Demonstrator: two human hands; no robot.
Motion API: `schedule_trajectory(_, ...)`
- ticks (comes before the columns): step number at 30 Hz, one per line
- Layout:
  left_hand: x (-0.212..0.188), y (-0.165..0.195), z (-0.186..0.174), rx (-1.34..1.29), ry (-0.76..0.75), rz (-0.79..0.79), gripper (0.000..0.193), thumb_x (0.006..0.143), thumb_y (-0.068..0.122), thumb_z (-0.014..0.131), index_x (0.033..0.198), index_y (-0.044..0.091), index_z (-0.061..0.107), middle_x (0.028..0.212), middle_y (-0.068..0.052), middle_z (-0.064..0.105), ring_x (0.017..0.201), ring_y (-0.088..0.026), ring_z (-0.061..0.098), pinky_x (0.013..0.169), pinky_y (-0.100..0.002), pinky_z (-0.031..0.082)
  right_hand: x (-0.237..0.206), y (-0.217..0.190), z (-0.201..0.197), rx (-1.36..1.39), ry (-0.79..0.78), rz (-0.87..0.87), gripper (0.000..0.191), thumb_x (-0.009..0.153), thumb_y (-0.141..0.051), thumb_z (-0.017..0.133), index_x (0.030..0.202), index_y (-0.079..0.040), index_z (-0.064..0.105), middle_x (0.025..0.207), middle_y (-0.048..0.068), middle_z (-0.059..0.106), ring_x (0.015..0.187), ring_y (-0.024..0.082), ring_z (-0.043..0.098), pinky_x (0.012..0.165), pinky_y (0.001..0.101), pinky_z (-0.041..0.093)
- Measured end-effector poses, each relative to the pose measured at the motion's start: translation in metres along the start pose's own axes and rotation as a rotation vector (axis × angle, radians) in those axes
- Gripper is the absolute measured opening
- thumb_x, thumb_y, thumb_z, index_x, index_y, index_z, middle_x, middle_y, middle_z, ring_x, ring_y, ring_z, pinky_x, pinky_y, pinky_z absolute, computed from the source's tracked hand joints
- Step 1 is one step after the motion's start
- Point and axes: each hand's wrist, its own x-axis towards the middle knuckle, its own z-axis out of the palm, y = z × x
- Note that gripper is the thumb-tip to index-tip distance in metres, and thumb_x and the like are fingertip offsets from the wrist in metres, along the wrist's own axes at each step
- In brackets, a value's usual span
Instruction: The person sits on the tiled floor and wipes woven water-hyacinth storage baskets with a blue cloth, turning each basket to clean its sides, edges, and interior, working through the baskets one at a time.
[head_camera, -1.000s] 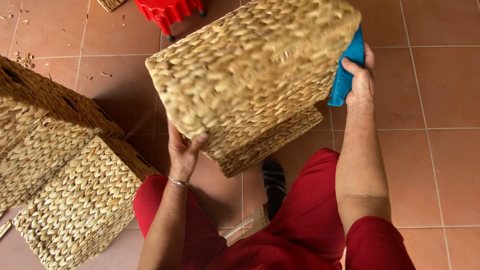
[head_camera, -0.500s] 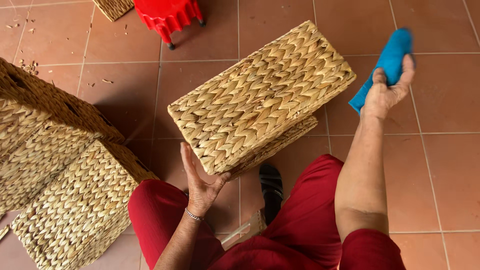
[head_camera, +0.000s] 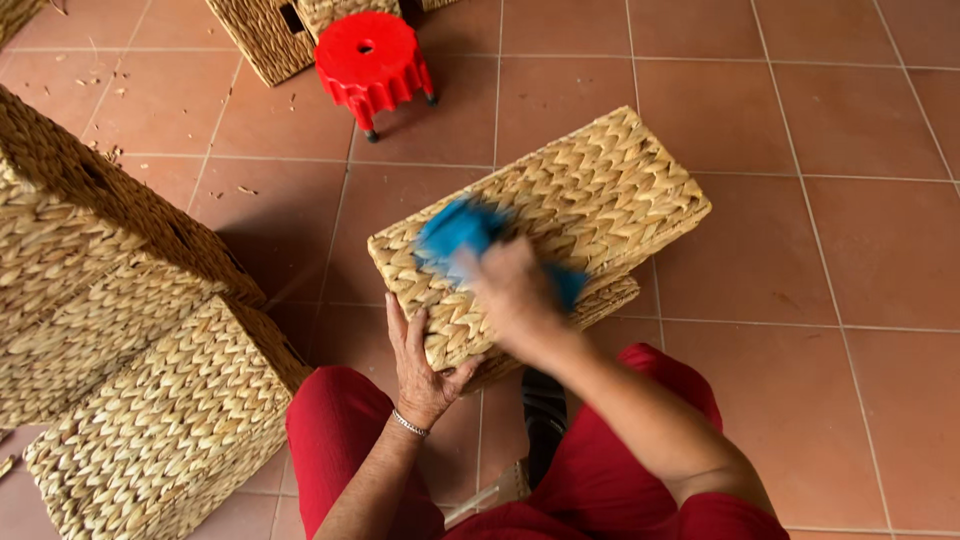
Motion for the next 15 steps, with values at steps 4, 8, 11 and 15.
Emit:
schedule_trajectory(4,-0.002,0.003,-0.003,0.103,-0.086,-0.011,0.104,0.073,0.051,0.085,0.152,0.007,0.032,0.161,-0.03,0.022,0.15,-0.054,0.026,0.122,-0.062,0.028,-0.012,-0.027,0.034,-0.049,0.637,-0.773,0.047,0.076,-0.008,0.067,0.123,-0.012,0.065,0.1,0.01,0.065,0.09,0.025,0.057,0.069,0.0316,0.054)
schedule_trajectory(8,-0.001,0.006,-0.007,0.075,-0.007,0.047,0.101,0.079,0.051,0.084,0.152,0.009,0.029,0.162,-0.038,0.014,0.149,-0.056,0.027,0.121,-0.063,0.029,0.036,0.05,0.003,-0.283,0.569,-0.364,0.03,0.096,-0.009,0.068,0.117,-0.03,0.07,0.097,0.001,0.06,0.096,0.025,0.055,0.062,0.034,0.051)
schedule_trajectory(11,-0.001,0.007,-0.009,0.074,-0.014,0.058,0.101,0.078,0.051,0.085,0.152,0.011,0.029,0.162,-0.037,0.014,0.149,-0.054,0.027,0.12,-0.064,0.028,0.061,0.136,-0.044,-0.174,0.656,0.182,0.017,0.107,-0.033,0.059,0.118,-0.026,0.071,0.122,0.008,0.056,0.109,0.029,0.047,0.09,0.0457,0.049)
schedule_trajectory(15,-0.001,0.007,-0.003,-0.028,0.036,0.066,0.098,0.082,0.049,0.081,0.155,0.014,0.027,0.165,-0.036,0.01,0.154,-0.054,0.023,0.124,-0.064,0.028,0.076,0.183,-0.065,-0.449,0.761,0.343,0.057,0.091,-0.033,0.067,0.144,-0.014,0.056,0.123,0.014,0.052,0.103,0.032,0.045,0.086,0.0458,0.049)
